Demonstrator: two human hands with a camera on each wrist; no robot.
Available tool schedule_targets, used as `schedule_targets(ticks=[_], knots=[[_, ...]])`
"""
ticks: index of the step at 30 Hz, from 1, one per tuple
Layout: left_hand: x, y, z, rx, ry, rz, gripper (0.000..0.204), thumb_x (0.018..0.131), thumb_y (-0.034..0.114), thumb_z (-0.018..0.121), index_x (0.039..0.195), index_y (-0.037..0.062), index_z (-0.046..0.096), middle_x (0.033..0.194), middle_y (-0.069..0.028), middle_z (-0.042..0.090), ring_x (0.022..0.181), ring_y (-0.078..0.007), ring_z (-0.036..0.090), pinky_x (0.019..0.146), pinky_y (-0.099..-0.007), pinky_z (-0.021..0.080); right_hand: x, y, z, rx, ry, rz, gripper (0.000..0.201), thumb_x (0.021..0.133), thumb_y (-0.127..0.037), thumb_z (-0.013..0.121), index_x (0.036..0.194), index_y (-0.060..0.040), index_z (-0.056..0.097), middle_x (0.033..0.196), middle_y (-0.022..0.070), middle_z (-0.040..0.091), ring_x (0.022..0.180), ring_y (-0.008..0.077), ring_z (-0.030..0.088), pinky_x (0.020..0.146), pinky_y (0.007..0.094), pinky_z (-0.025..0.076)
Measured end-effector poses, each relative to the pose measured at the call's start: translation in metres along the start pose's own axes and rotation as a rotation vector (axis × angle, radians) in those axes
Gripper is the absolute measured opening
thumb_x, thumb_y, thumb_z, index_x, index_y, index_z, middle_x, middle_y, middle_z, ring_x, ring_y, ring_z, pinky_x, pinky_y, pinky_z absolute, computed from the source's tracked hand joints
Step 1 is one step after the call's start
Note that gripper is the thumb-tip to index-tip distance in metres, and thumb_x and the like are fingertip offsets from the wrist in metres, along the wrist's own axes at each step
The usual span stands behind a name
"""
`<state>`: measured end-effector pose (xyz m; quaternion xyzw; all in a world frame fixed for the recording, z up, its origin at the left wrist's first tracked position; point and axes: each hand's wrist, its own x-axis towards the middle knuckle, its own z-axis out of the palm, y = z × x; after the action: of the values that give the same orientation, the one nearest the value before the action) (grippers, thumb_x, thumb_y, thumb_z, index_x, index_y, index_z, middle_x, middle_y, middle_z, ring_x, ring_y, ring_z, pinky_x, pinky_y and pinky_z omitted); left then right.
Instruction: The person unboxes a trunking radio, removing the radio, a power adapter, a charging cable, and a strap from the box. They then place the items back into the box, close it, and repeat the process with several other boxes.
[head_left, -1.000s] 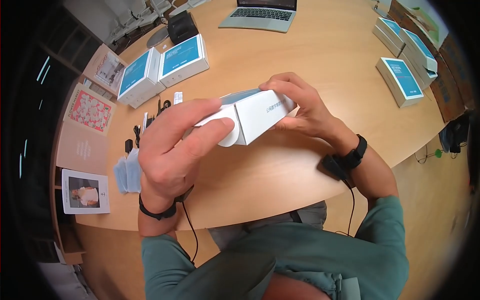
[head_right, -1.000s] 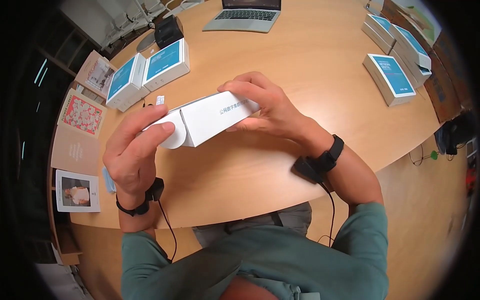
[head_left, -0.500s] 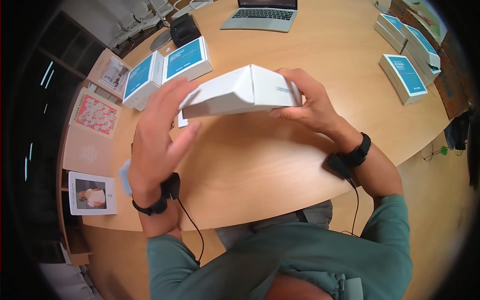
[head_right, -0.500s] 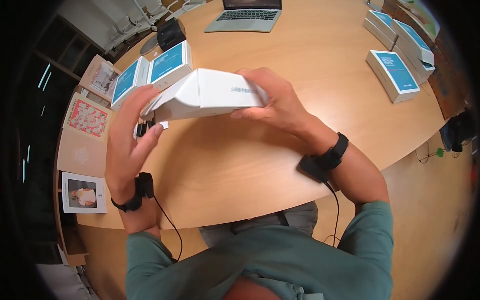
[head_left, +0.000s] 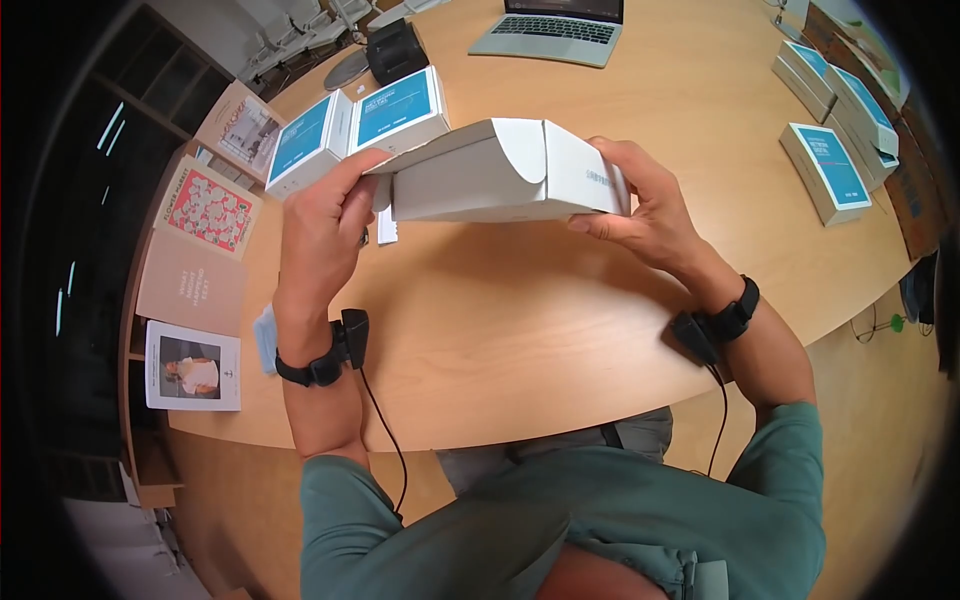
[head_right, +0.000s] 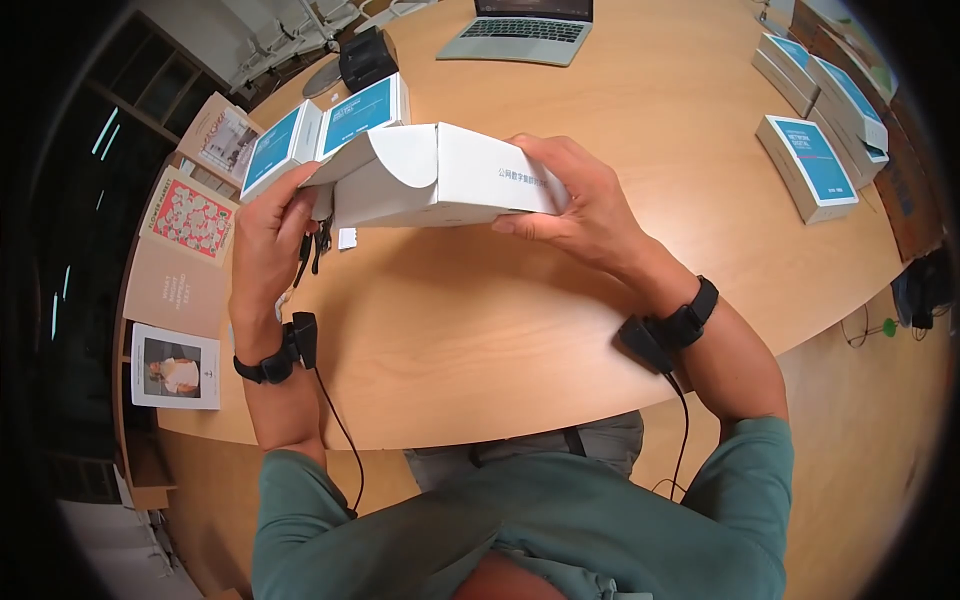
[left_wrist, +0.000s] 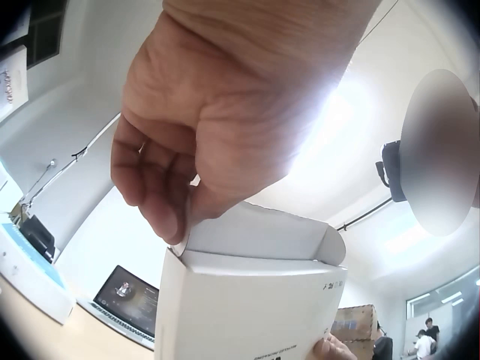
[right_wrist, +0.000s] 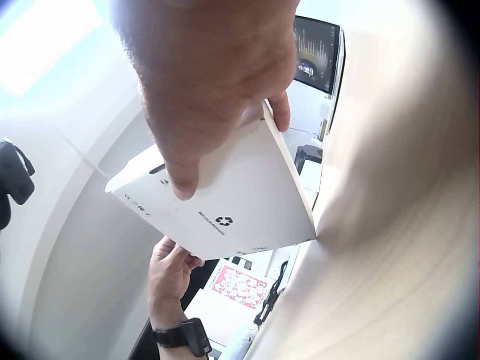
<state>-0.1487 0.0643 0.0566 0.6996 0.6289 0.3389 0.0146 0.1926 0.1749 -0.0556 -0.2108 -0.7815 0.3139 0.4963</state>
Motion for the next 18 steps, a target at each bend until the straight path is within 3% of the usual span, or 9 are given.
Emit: schedule_targets(ticks=[4,6,7,9,12,16,18], knots=[[0.002,-0.005,0.009,-0.095,-0.051,0.029,0.035,0.105,0.006,0.066,0.140,0.0108,0.074,0.088,-0.0153,0.075,0.073,-0.0195,0.071,0.071,-0.0347,0.056,-0.001,-0.004,-0.001,0.022,0.010,0.102,0.074,0.080,-0.024,0.099,0.145,-0.0084,0.067,0.127,0.0126,0.073,0.115,0.0276,0.071,0.100,0.0410,0.057],[0.003,-0.001,0.011,0.044,-0.154,0.092,0.043,0.108,0.007,0.065,0.150,0.0086,0.067,0.120,-0.0151,0.078,0.105,-0.0234,0.074,0.095,-0.0359,0.058,-0.001,-0.004,-0.001,0.054,0.028,0.160,0.073,0.083,-0.026,0.098,0.146,-0.0073,0.066,0.129,0.0131,0.073,0.117,0.0266,0.071,0.102,0.0407,0.057],[0.003,0.001,0.014,0.042,-0.153,0.094,0.043,0.108,0.007,0.065,0.150,0.0086,0.067,0.120,-0.0151,0.078,0.105,-0.0234,0.074,0.095,-0.0359,0.058,-0.001,-0.003,-0.001,0.051,0.029,0.159,0.073,0.083,-0.026,0.098,0.146,-0.0073,0.066,0.129,0.0131,0.073,0.117,0.0266,0.071,0.102,0.0407,0.057],[0.002,0.002,0.026,0.104,0.025,0.306,0.056,0.106,0.014,0.071,0.160,0.0083,0.057,0.151,-0.0203,0.066,0.134,-0.0335,0.065,0.115,-0.0414,0.049,-0.001,-0.001,-0.001,0.055,0.046,0.173,0.073,0.085,-0.027,0.097,0.148,-0.0063,0.065,0.132,0.0133,0.072,0.121,0.0263,0.070,0.104,0.0396,0.057],[-0.004,0.008,0.043,0.150,-0.089,0.333,0.065,0.104,0.020,0.074,0.163,0.0069,0.052,0.164,-0.0197,0.055,0.146,-0.0373,0.057,0.124,-0.0430,0.041,0.000,0.000,-0.001,0.128,0.058,0.258,0.074,0.087,-0.027,0.096,0.150,-0.0059,0.063,0.135,0.0131,0.071,0.124,0.0266,0.069,0.108,0.0394,0.056],[0.005,0.005,0.021,-0.038,-0.184,0.279,0.063,0.103,0.018,0.074,0.162,0.0059,0.053,0.154,-0.0182,0.062,0.139,-0.0331,0.063,0.116,-0.0394,0.049,0.004,0.017,-0.011,0.362,-0.013,0.312,0.075,0.086,-0.021,0.095,0.153,-0.0072,0.062,0.143,0.0140,0.067,0.133,0.0282,0.065,0.112,0.0410,0.054],[0.005,0.004,0.017,-0.292,-0.395,-0.005,0.060,0.099,0.014,0.079,0.155,0.0042,0.058,0.141,-0.0164,0.068,0.122,-0.0272,0.072,0.103,-0.0332,0.056,0.006,0.029,-0.019,-0.011,-0.083,0.058,0.074,0.086,-0.011,0.089,0.155,-0.0104,0.061,0.153,0.0157,0.061,0.140,0.0297,0.059,0.115,0.0427,0.052]])
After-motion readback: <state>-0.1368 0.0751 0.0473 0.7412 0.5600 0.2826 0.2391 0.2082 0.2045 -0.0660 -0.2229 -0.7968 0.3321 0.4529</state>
